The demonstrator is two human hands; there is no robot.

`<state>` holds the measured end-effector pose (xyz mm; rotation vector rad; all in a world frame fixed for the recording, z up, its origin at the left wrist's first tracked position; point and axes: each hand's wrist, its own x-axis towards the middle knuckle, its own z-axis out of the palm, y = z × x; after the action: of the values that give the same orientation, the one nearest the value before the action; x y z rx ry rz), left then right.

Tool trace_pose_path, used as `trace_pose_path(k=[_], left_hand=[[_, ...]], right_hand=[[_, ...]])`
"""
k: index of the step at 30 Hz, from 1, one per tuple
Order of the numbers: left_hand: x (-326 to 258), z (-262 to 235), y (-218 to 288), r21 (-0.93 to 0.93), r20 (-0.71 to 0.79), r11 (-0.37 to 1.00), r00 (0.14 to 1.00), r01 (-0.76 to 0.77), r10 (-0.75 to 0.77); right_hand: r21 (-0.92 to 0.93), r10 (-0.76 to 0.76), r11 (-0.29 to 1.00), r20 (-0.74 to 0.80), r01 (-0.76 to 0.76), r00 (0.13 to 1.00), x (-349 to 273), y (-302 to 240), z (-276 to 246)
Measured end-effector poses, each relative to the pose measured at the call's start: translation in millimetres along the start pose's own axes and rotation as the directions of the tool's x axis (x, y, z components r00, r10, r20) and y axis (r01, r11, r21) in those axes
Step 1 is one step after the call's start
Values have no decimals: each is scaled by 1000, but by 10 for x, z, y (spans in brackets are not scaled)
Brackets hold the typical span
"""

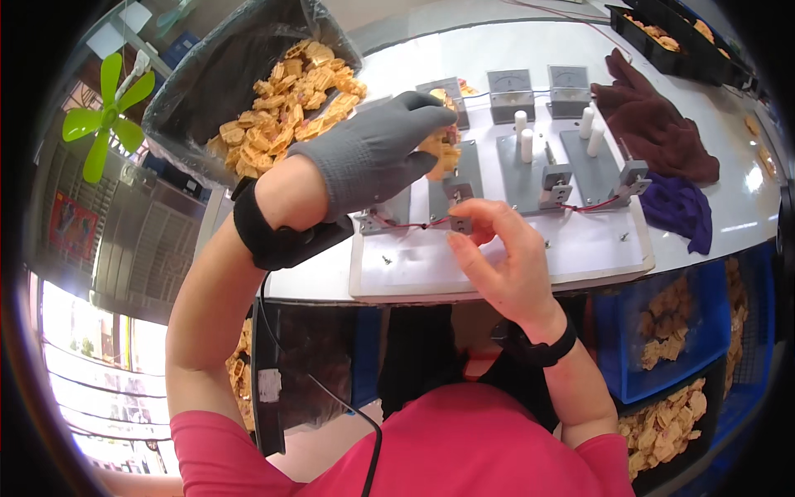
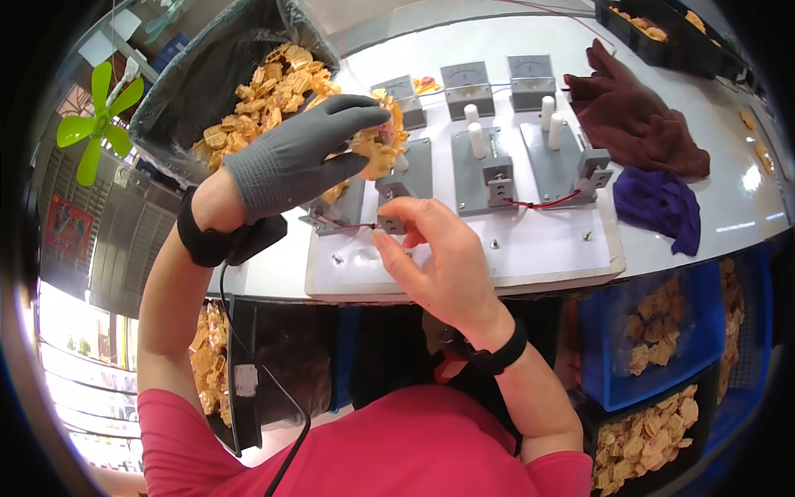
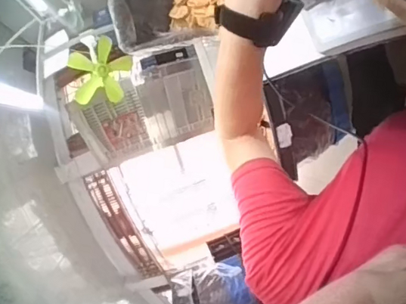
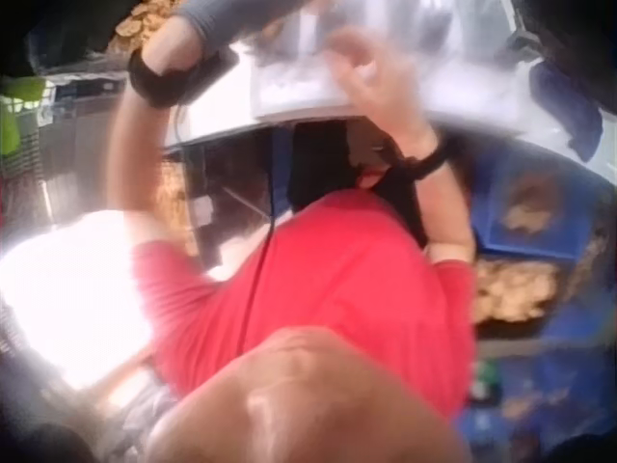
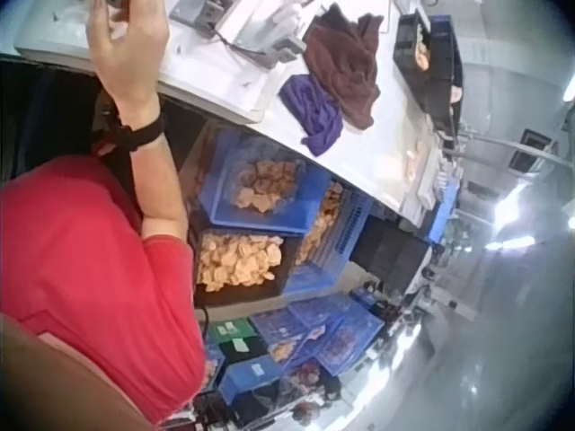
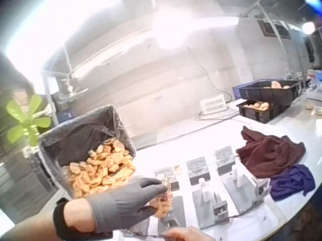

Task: The person repeatedly places yellow plastic electronic housings onto a multi-station testing rig, presses a lever to engage the test, and then removes the components. They handle the components one at a time, moving them between the rig and nearby trays. The person also briefly wipes the work surface with a cloth.

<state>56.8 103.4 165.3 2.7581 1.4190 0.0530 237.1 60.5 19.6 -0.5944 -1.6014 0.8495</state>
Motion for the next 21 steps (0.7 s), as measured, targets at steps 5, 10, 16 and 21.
trace_pose_path(k=[5,10,16,21], left_hand=[[74,16,21,52,115,992,986,117,-122],[126,117,-50,53,217,997,974,59,-69],[-33,-43,-123,-474,122,849,972,233,-199],[-781,-87,-311,-805,-239,584,846,102,-477]], right_hand=[[6,-1,1000,-16,1,1000,-14,-9,15],[27,-3,1000,-4,3,1000,-9,10,19],[-97,35,995,-33,-38,999,6,-1,22],[-145,-93,987,-179,68,979,-57,97,100]])
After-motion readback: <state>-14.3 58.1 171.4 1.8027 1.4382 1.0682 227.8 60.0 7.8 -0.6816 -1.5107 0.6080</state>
